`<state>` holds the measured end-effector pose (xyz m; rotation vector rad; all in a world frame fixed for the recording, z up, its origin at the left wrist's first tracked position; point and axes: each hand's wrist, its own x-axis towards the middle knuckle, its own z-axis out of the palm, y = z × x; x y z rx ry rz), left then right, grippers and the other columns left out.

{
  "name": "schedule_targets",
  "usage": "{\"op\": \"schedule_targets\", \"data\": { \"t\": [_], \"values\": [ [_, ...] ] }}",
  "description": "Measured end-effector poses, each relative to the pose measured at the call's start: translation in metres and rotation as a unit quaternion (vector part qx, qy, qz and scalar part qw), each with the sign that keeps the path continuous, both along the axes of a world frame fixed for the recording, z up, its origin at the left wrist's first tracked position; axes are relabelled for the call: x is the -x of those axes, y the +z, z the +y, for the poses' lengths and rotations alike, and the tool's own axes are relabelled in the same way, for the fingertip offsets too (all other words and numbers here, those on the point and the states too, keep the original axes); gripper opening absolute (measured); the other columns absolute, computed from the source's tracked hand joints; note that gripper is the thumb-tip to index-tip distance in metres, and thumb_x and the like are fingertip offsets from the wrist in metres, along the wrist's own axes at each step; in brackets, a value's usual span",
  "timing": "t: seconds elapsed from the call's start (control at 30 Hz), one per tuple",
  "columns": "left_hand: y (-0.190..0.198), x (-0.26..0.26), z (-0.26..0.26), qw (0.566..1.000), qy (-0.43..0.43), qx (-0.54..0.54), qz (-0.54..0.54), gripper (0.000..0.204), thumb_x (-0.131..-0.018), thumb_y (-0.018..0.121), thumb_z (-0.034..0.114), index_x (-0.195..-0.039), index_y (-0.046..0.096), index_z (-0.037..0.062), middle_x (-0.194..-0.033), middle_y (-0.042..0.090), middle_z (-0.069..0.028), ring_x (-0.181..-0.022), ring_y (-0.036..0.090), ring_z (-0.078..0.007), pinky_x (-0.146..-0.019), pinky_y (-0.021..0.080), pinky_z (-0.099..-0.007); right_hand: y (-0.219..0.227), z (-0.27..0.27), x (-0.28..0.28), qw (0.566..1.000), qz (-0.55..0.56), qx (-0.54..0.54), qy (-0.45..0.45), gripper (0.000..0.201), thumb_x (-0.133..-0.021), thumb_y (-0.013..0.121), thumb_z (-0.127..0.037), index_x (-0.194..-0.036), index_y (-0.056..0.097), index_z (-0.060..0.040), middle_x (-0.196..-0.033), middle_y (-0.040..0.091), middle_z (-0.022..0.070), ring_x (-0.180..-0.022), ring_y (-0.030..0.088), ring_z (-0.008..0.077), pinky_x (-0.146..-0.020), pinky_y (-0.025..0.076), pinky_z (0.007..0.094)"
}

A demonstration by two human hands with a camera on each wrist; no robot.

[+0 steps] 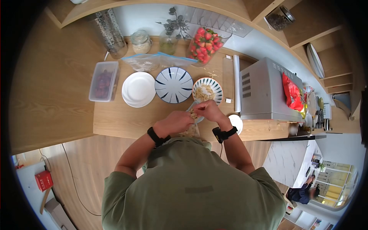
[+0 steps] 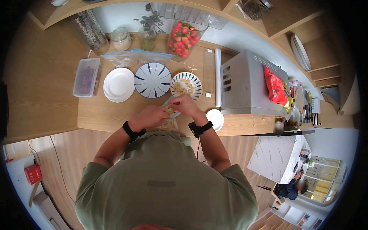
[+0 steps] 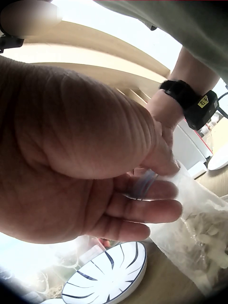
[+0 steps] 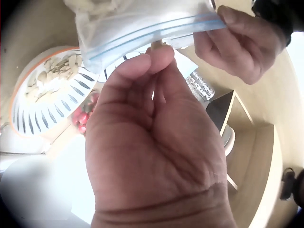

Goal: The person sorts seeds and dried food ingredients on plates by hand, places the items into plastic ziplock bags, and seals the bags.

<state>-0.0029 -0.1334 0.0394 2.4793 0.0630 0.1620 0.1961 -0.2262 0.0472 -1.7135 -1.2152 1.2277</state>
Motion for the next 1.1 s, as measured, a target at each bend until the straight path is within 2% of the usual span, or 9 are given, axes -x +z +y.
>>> {"op": "schedule_targets", "data": {
  "t": [0.17, 0.27, 0.37, 0.43, 0.57, 0.63, 0.83, 0.9, 1.1],
  "values": [
    [-0.003, 0.001, 0.000, 1.000, 0.003, -0.001, 0.000, 0.009, -0.083, 0.060, 0.016, -0.083, 0.068, 0.0119, -0.078, 0.058, -0.0076, -0.076, 0.062, -0.0283, -0.067, 0.050, -0.0423, -0.008, 0.000, -0.012, 0.998, -0.008, -0.002, 0.061, 0.014, -0.082, 0.071, 0.000, -0.096, 0.072, 0.0038, -0.080, 0.072, 0.0072, -0.074, 0.065, 0.0078, -0.067, 0.052, 0.0230],
    [0.002, 0.001, -0.001, 1.000, 0.003, 0.010, 0.000, 0.011, -0.083, 0.058, 0.016, -0.079, 0.067, 0.0105, -0.078, 0.060, -0.0095, -0.077, 0.063, -0.0301, -0.067, 0.050, -0.0439, -0.013, 0.007, -0.027, 0.994, 0.099, 0.041, -0.008, 0.017, -0.081, 0.072, 0.001, -0.097, 0.073, 0.0009, -0.082, 0.072, 0.0073, -0.076, 0.065, 0.0077, -0.068, 0.052, 0.0223],
    [0.004, 0.000, 0.000, 1.000, 0.005, 0.020, -0.009, 0.012, -0.082, 0.057, 0.015, -0.076, 0.066, 0.0091, -0.078, 0.061, -0.0113, -0.077, 0.063, -0.0320, -0.066, 0.050, -0.0455, -0.003, 0.013, -0.029, 0.997, 0.058, 0.050, 0.023, 0.019, -0.079, 0.074, -0.002, -0.098, 0.073, -0.0002, -0.083, 0.072, 0.0060, -0.076, 0.065, 0.0077, -0.069, 0.052, 0.0231],
    [0.002, 0.001, -0.001, 1.000, 0.007, 0.020, -0.015, 0.012, -0.081, 0.057, 0.015, -0.076, 0.066, 0.0089, -0.078, 0.062, -0.0114, -0.077, 0.063, -0.0323, -0.066, 0.050, -0.0455, 0.003, 0.015, -0.024, 0.986, -0.057, 0.030, 0.153, 0.019, -0.079, 0.074, -0.002, -0.098, 0.073, -0.0001, -0.084, 0.073, 0.0057, -0.075, 0.065, 0.0083, -0.069, 0.052, 0.0246],
    [0.003, 0.002, 0.000, 1.000, 0.013, 0.020, -0.012, 0.011, -0.081, 0.057, 0.015, -0.076, 0.066, 0.0090, -0.079, 0.062, -0.0112, -0.078, 0.063, -0.0329, -0.068, 0.050, -0.0458, -0.013, 0.018, -0.034, 0.994, -0.034, 0.044, 0.093, 0.022, -0.079, 0.075, -0.008, -0.100, 0.073, -0.0019, -0.082, 0.072, 0.0069, -0.074, 0.064, 0.0085, -0.068, 0.051, 0.0249],
    [0.006, 0.004, 0.001, 1.000, 0.015, 0.024, -0.009, 0.011, -0.081, 0.057, 0.015, -0.077, 0.066, 0.0091, -0.080, 0.062, -0.0112, -0.079, 0.063, -0.0330, -0.068, 0.050, -0.0460, -0.039, 0.027, -0.050, 0.974, -0.216, 0.035, -0.052, 0.029, -0.077, 0.077, -0.022, -0.098, 0.073, -0.0025, -0.080, 0.072, 0.0110, -0.074, 0.067, 0.0142, -0.071, 0.052, 0.0258],
    [0.009, 0.003, 0.001, 0.999, 0.013, 0.031, 0.001, 0.010, -0.082, 0.058, 0.014, -0.078, 0.066, 0.0092, -0.083, 0.062, -0.0117, -0.082, 0.062, -0.0335, -0.071, 0.049, -0.0464, -0.095, 0.039, -0.055, 0.899, -0.426, 0.073, -0.071, 0.059, -0.075, 0.075, -0.032, -0.119, 0.058, 0.0031, -0.108, 0.065, 0.0226, -0.104, 0.062, 0.0342, -0.086, 0.052, 0.0417],
    [0.007, 0.003, 0.001, 0.999, 0.017, 0.042, -0.008, 0.010, -0.082, 0.058, 0.014, -0.079, 0.066, 0.0096, -0.083, 0.062, -0.0116, -0.082, 0.062, -0.0335, -0.070, 0.049, -0.0462, -0.109, 0.041, -0.056, 0.906, -0.420, -0.046, -0.025, 0.049, -0.075, 0.074, -0.031, -0.110, 0.062, 0.0022, -0.099, 0.067, 0.0221, -0.096, 0.064, 0.0367, -0.084, 0.052, 0.0419],
    [0.006, 0.004, 0.002, 0.999, 0.023, 0.041, 0.001, 0.011, -0.083, 0.058, 0.015, -0.080, 0.067, 0.0101, -0.082, 0.061, -0.0118, -0.081, 0.062, -0.0337, -0.070, 0.049, -0.0468, -0.107, 0.043, -0.063, 0.926, -0.369, -0.056, -0.061, 0.021, -0.074, 0.072, -0.020, -0.078, 0.068, 0.0001, -0.070, 0.066, 0.0160, -0.068, 0.063, 0.0354, -0.067, 0.054, 0.0368]
  ]
}}
